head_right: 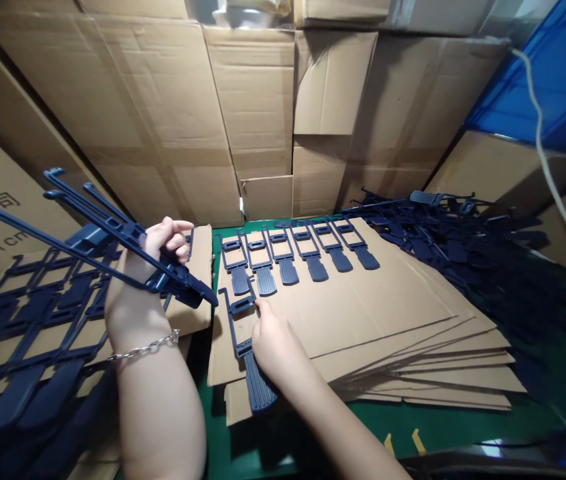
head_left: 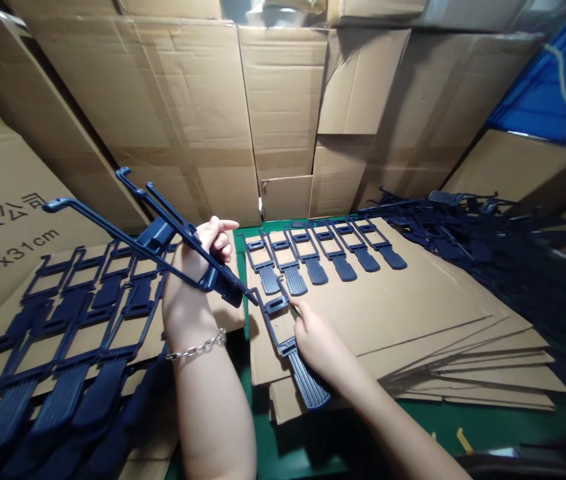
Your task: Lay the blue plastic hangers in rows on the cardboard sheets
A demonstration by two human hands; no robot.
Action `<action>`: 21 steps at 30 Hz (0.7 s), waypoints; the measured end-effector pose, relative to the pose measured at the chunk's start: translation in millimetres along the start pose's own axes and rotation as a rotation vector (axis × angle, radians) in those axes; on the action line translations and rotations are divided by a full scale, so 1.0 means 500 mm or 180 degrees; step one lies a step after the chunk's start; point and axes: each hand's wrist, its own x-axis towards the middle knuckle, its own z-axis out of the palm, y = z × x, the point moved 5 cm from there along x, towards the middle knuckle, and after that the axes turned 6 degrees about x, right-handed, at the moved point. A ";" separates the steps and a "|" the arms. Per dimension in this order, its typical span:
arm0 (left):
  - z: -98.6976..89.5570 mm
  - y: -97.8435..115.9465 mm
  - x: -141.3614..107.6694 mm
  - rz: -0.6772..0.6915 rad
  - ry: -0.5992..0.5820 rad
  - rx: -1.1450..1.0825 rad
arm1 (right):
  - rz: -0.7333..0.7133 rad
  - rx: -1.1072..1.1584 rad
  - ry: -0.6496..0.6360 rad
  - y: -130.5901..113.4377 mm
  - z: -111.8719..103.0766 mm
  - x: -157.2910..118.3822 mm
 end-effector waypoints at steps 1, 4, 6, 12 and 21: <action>0.002 -0.005 0.005 0.0009 -0.0087 -0.0043 | 0.0076 -0.0062 -0.0014 -0.002 0.000 -0.001; 0.006 -0.018 0.016 -0.0084 -0.0233 -0.0159 | 0.0185 -0.0403 -0.0082 -0.014 0.000 -0.004; 0.007 -0.022 0.021 -0.0159 -0.0196 -0.0128 | 0.0237 -0.0794 -0.0164 -0.024 0.001 -0.005; 0.010 -0.023 0.025 -0.0065 -0.0375 0.0081 | 0.0204 -0.1724 -0.0292 -0.061 0.016 0.000; 0.062 -0.028 0.012 -0.0311 -0.1050 0.0441 | -0.1099 -0.0380 0.0428 -0.116 -0.032 -0.004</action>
